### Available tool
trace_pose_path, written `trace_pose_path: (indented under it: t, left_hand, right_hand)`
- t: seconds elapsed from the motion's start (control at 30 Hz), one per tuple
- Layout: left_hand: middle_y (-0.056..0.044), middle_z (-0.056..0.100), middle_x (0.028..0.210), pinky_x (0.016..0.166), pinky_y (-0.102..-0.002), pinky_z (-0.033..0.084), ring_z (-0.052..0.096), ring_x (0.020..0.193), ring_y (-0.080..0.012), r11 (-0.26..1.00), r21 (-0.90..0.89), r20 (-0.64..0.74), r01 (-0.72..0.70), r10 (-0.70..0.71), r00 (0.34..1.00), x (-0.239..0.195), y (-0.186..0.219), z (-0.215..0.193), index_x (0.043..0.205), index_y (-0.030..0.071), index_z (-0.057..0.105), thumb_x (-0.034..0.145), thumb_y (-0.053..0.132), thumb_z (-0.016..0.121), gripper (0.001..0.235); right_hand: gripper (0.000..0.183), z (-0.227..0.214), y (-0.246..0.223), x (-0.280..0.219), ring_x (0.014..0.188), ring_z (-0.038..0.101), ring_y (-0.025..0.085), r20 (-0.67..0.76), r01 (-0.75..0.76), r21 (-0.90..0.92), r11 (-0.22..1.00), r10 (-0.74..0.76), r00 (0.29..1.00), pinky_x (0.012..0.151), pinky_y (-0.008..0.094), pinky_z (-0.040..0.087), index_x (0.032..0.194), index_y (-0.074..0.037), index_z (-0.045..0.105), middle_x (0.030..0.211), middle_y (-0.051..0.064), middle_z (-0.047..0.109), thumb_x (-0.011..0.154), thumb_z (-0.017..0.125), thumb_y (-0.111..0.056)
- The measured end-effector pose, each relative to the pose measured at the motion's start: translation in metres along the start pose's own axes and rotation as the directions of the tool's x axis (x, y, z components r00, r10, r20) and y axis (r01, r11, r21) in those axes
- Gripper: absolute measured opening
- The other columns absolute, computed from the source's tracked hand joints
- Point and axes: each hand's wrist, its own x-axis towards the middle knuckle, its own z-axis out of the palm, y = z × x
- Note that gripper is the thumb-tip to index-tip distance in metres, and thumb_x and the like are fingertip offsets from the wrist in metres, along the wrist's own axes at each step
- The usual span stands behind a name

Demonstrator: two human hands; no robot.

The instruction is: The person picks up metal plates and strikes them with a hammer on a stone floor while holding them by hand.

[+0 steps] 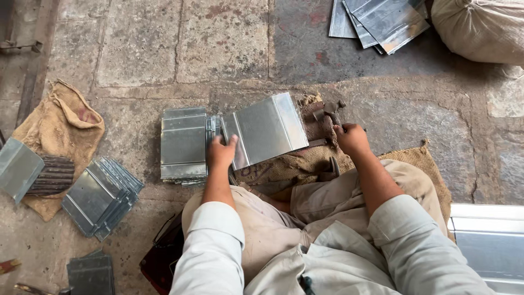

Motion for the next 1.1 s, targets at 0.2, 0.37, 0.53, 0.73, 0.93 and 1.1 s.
trace_pose_path:
  t: [0.2, 0.37, 0.53, 0.73, 0.93, 1.1]
  left_hand:
    - [-0.024, 0.065, 0.133, 0.099, -0.042, 0.053, 0.066, 0.122, -0.034, 0.971, -0.222, 0.077, -0.087, 0.106, 0.991, 0.025, -0.037, 0.035, 0.149, 0.002, 0.045, 0.085, 0.03, 0.081, 0.079]
    - [-0.023, 0.063, 0.144, 0.101, -0.039, 0.055, 0.07, 0.123, -0.0328, 0.994, -0.075, 0.132, -0.085, 0.095, 0.987, 0.034, -0.043, 0.025, 0.163, 0.015, 0.035, 0.086, 0.026, 0.078, 0.089]
    - [-0.019, 0.042, 0.156, 0.104, -0.044, 0.048, 0.057, 0.127, -0.0408, 0.979, 0.081, 0.157, -0.189, 0.175, 0.972, 0.02, -0.016, 0.016, 0.161, 0.019, 0.003, 0.078, 0.044, 0.088, 0.122]
    - [-0.022, 0.053, 0.15, 0.106, -0.044, 0.051, 0.059, 0.13, -0.0409, 0.982, 0.174, 0.202, -0.077, 0.04, 0.978, 0.004, 0.001, 0.011, 0.165, 0.028, 0.005, 0.072, 0.055, 0.088, 0.128]
    - [-0.023, 0.052, 0.149, 0.106, -0.044, 0.051, 0.059, 0.129, -0.0412, 0.986, 0.155, 0.211, -0.065, 0.031, 0.977, 0.003, 0.003, 0.012, 0.165, 0.027, 0.001, 0.072, 0.055, 0.088, 0.13]
    - [-0.022, 0.054, 0.148, 0.106, -0.043, 0.051, 0.059, 0.13, -0.0413, 0.987, 0.119, 0.186, -0.11, 0.087, 0.979, 0.009, -0.007, 0.022, 0.165, 0.024, -0.002, 0.072, 0.051, 0.089, 0.132]
  right_hand:
    - [0.034, -0.021, -0.024, -0.023, 0.07, 0.068, 0.039, 0.033, 0.015, 0.029, 0.999, -0.016, 0.999, 0.069, 0.049, 0.052, 0.1, -0.001, 0.073, 0.077, 0.023, 0.069, 0.094, 0.07, -0.035]
    - [0.027, -0.05, -0.08, -0.062, 0.066, 0.068, 0.029, -0.08, 0.249, 0.101, 0.963, -0.241, 0.967, 0.062, 0.042, 0.053, 0.108, -0.001, 0.072, 0.078, 0.016, 0.071, 0.094, 0.072, -0.024]
    - [0.012, -0.111, -0.149, -0.091, 0.061, 0.06, 0.017, -0.082, 0.255, 0.138, 0.957, -0.245, 0.966, 0.05, 0.032, 0.046, 0.109, -0.007, 0.073, 0.081, 0.008, 0.071, 0.1, 0.07, -0.015]
    - [0.017, -0.21, -0.199, -0.094, 0.09, 0.068, 0.022, -0.696, 0.96, 0.059, 0.274, -0.678, 0.236, 0.077, 0.036, 0.057, 0.124, -0.001, 0.063, 0.106, 0.015, 0.07, 0.109, 0.068, -0.008]
    - [0.014, -0.114, -0.171, -0.051, 0.078, 0.065, 0.026, -0.852, 0.981, 0.136, 0.136, -0.489, 0.185, 0.068, 0.04, 0.055, 0.116, -0.003, 0.062, 0.098, 0.016, 0.069, 0.106, 0.063, -0.012]
    - [0.014, 0.002, -0.128, -0.029, 0.069, 0.063, 0.028, -0.232, 0.724, -0.104, 0.682, -0.724, 0.649, 0.06, 0.043, 0.054, 0.11, -0.003, 0.061, 0.092, 0.016, 0.067, 0.104, 0.059, -0.015]
